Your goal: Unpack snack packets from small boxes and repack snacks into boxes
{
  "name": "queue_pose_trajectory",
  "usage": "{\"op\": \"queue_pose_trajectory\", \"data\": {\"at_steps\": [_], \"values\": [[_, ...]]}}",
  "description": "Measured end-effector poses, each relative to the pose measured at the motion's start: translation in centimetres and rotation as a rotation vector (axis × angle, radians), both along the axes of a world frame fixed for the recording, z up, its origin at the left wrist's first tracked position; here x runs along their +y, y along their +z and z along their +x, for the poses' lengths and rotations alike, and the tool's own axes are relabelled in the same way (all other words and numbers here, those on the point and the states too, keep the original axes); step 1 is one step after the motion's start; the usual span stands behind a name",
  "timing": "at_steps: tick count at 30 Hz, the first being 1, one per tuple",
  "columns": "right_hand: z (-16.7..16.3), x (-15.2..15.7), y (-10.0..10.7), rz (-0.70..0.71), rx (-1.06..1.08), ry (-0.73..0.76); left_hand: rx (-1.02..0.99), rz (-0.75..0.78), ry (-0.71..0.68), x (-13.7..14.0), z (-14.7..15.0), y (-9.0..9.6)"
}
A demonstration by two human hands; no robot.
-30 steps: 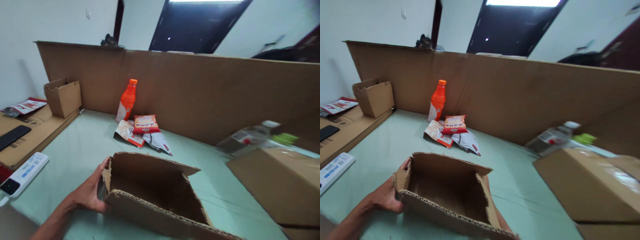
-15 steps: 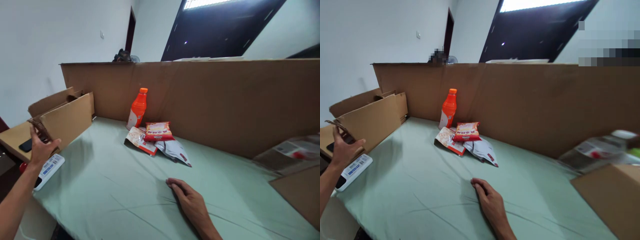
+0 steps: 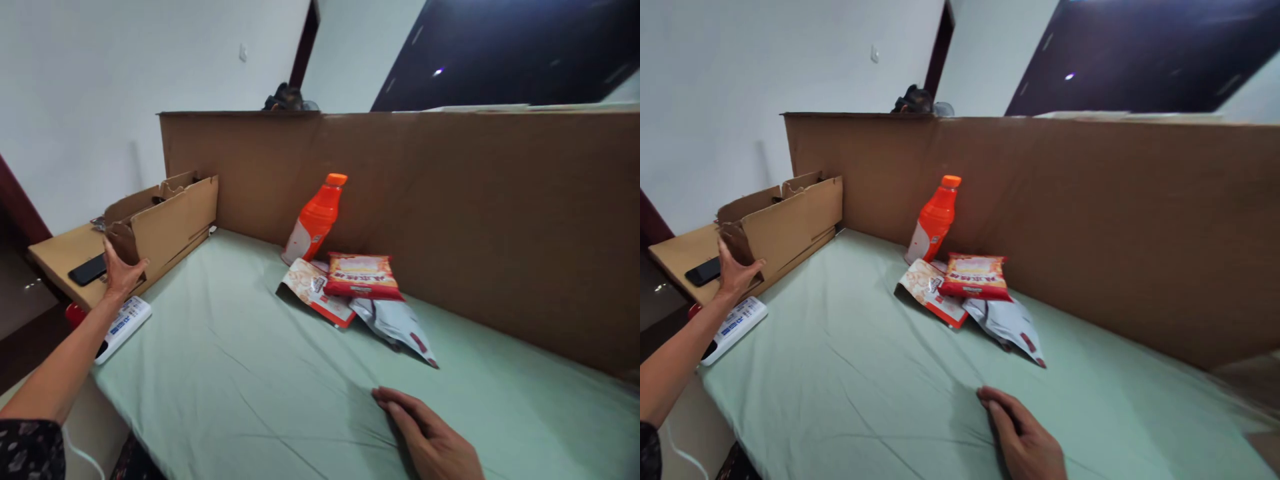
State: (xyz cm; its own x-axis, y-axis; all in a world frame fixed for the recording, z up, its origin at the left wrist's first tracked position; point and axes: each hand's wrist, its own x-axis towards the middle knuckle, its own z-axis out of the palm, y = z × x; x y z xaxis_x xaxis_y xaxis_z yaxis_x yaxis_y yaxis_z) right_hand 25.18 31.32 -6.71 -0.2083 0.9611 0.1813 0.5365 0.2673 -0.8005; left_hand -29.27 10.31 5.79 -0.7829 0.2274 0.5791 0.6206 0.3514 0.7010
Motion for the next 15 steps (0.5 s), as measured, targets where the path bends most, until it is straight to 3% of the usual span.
{"op": "queue_pose_trajectory", "data": {"at_steps": [7,15], "values": [[0.4,0.6,-0.8,-0.01,-0.045,-0.006,0.039,-0.143,0.043,-1.8,-1.6,-0.1],[0.6,0.4,-0.3,-0.073,-0.075,-0.019,0.02,-0.478,0.2,-8.1,-3.7,0.1]]}}
